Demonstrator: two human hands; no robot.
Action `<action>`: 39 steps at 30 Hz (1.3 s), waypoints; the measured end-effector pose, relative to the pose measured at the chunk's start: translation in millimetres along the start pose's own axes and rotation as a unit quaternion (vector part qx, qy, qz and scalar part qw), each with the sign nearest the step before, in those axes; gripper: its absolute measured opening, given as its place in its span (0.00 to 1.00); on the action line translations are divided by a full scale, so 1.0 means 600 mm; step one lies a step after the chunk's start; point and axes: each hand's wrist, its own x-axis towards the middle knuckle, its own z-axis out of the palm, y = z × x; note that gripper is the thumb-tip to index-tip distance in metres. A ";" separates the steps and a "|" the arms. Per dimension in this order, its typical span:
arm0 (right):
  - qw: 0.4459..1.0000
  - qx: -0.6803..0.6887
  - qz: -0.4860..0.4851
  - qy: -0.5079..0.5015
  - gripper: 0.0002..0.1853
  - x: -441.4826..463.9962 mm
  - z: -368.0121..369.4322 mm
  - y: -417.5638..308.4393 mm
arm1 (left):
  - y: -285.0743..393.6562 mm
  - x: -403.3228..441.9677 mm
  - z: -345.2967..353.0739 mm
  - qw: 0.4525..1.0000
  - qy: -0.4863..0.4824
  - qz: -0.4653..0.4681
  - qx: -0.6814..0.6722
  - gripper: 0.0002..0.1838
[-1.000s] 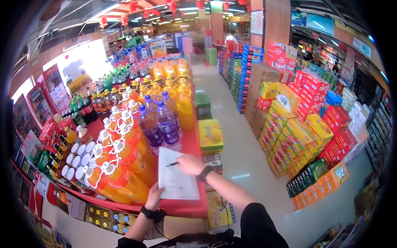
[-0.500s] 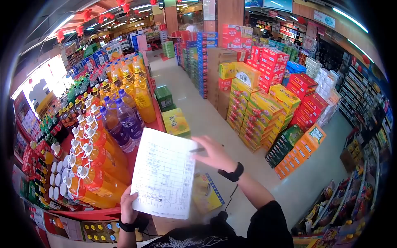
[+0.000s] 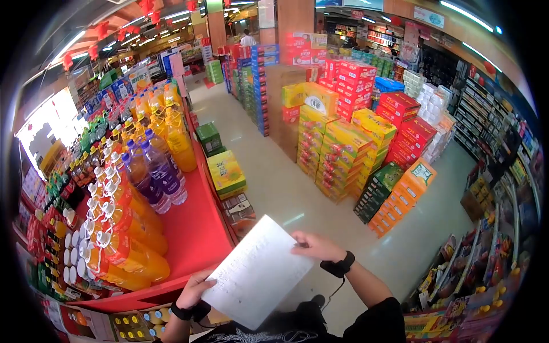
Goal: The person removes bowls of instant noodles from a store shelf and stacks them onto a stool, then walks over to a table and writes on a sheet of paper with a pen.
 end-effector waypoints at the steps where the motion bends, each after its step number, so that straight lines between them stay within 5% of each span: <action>1: 1.000 0.003 -0.005 -0.005 0.21 -0.016 0.001 -0.002 | -0.004 0.004 0.009 1.000 -0.001 0.002 0.005 0.19; 12: 0.995 -0.048 0.008 0.087 0.18 -0.209 -0.148 0.071 | -0.036 0.084 0.191 0.996 -0.057 0.031 0.055 0.18; 18: 0.955 0.187 -0.028 0.230 0.23 -0.377 -0.235 0.082 | -0.062 0.128 0.331 0.992 -0.070 0.052 -0.090 0.26; 23: 0.907 0.350 -0.071 0.224 0.30 -0.449 -0.258 0.083 | -0.068 0.174 0.437 0.989 -0.137 -0.002 0.059 0.28; 24: 0.901 0.372 -0.066 0.212 0.31 -0.460 -0.256 0.092 | -0.087 0.191 0.455 0.979 -0.174 0.091 0.052 0.28; 28: 0.874 0.453 -0.054 0.169 0.23 -0.466 -0.232 0.118 | -0.112 0.230 0.545 0.960 -0.171 0.175 0.138 0.29; 32: 0.914 0.350 -0.039 0.203 0.18 -0.461 -0.194 0.114 | -0.078 0.234 0.628 0.986 -0.123 0.091 0.064 0.30; 35: 0.921 0.257 -0.044 0.291 0.15 -0.471 -0.170 0.054 | -0.071 0.246 0.651 0.988 -0.067 0.070 -0.119 0.28; 37: 0.975 0.074 0.047 0.206 0.14 -0.497 -0.201 0.087 | -0.050 0.243 0.654 0.977 -0.044 0.032 -0.206 0.28; 39: 0.983 -0.005 0.032 0.181 0.13 -0.516 -0.218 0.102 | -0.037 0.249 0.648 0.978 -0.033 0.067 -0.194 0.29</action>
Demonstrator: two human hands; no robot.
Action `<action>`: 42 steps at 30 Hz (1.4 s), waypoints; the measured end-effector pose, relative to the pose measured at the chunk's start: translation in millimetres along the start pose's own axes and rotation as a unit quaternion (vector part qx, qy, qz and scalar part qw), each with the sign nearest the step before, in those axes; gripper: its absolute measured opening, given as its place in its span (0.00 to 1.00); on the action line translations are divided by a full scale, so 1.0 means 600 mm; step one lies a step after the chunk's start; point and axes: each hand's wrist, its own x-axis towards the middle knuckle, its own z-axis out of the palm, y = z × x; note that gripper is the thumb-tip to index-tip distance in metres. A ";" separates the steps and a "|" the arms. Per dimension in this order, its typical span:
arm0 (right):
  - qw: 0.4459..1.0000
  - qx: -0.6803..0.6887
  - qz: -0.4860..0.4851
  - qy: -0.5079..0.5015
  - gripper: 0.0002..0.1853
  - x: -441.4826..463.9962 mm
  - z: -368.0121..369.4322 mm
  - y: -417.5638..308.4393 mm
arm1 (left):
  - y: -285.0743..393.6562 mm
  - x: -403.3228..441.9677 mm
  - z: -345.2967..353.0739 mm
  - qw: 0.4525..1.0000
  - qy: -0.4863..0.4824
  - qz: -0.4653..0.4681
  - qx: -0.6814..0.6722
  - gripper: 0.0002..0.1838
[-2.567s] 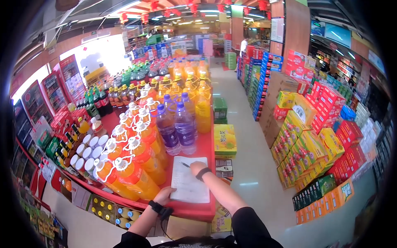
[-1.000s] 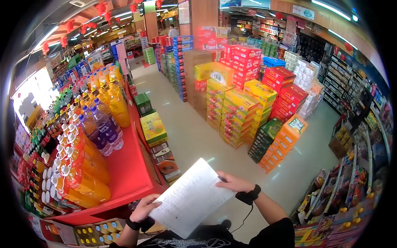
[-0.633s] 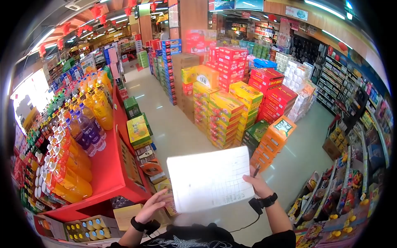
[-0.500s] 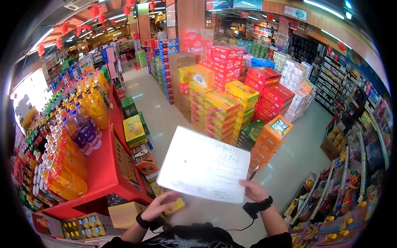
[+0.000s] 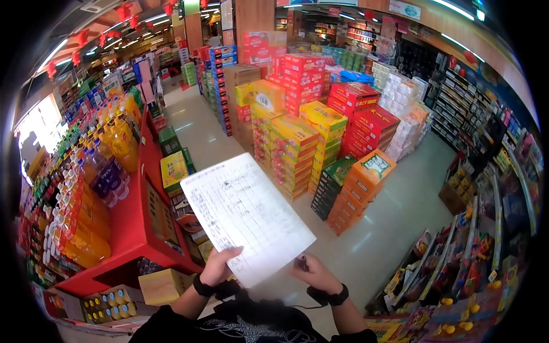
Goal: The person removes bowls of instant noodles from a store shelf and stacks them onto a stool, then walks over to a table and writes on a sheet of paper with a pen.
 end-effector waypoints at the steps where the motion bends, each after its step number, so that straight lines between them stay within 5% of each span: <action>1: 0.998 0.027 -0.053 0.021 0.12 -0.007 -0.002 -0.001 | 0.010 0.002 0.001 1.000 0.003 0.017 0.006 0.30; 5: 0.962 0.133 -0.095 0.220 0.11 -0.023 -0.008 -0.010 | 0.064 -0.004 0.015 0.996 -0.016 0.082 0.029 0.34; 9: 0.969 0.129 0.022 0.210 0.15 -0.002 -0.022 0.020 | 0.097 -0.025 0.040 0.995 -0.016 0.098 0.009 0.33; 10: 0.983 -0.021 -0.006 0.180 0.18 -0.001 -0.014 0.009 | 0.100 -0.026 0.042 0.996 -0.031 0.088 0.004 0.33; 13: 0.949 -0.099 -0.257 0.152 0.20 0.013 0.030 0.017 | 0.097 -0.027 0.050 0.996 -0.062 0.055 -0.017 0.31; 15: 0.975 0.154 -0.150 0.050 0.23 -0.001 0.046 0.001 | 0.086 -0.027 0.055 0.997 -0.066 0.033 -0.036 0.30; 20: 0.975 0.169 -0.145 0.014 0.24 0.018 0.065 -0.006 | 0.068 -0.028 0.063 0.997 -0.061 -0.056 -0.012 0.30; 32: 0.970 0.193 -0.148 -0.027 0.26 0.040 0.077 -0.004 | 0.076 -0.031 0.048 0.999 -0.032 0.024 -0.019 0.31; 42: 0.947 0.272 -0.169 0.020 0.28 0.018 0.057 -0.004 | 0.088 -0.044 0.059 0.998 -0.040 -0.046 0.036 0.31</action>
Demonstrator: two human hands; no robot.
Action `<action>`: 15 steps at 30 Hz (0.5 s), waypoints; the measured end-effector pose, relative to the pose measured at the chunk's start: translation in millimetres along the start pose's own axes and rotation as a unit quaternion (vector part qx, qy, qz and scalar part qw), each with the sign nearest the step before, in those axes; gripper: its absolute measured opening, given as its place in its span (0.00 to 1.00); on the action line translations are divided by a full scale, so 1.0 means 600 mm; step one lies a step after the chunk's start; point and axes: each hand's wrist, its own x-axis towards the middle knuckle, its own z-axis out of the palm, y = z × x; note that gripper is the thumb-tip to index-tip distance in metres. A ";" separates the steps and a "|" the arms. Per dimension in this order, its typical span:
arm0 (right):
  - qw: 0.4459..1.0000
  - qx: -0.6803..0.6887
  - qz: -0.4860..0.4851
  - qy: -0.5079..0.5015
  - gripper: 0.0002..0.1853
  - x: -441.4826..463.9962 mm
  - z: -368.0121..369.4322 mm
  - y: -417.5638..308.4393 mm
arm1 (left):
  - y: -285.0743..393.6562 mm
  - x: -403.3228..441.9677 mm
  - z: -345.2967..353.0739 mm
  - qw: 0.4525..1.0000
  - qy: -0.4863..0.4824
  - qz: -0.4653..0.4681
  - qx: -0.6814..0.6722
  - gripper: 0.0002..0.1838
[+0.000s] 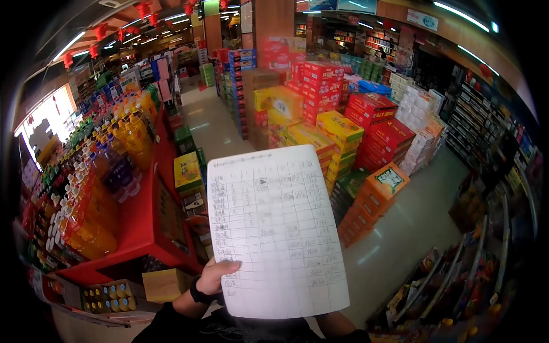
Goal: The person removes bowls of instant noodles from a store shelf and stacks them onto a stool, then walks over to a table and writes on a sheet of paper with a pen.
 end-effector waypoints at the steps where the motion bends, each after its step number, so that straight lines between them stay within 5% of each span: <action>1: 1.000 0.022 -0.013 0.007 0.28 -0.008 -0.007 -0.004 | 0.006 -0.003 -0.002 1.000 -0.009 0.012 0.009 0.31; 8: 0.986 0.139 -0.090 -0.018 0.29 -0.070 -0.047 -0.077 | 0.046 -0.004 -0.013 0.994 -0.111 0.015 -0.017 0.32; 11: 0.999 0.011 -0.035 0.011 0.30 -0.076 -0.019 -0.125 | 0.047 0.006 -0.003 0.995 -0.093 0.010 0.035 0.32; 15: 0.985 0.072 0.103 0.120 0.35 -0.065 0.026 -0.160 | 0.038 0.030 -0.017 0.995 -0.082 -0.003 0.048 0.31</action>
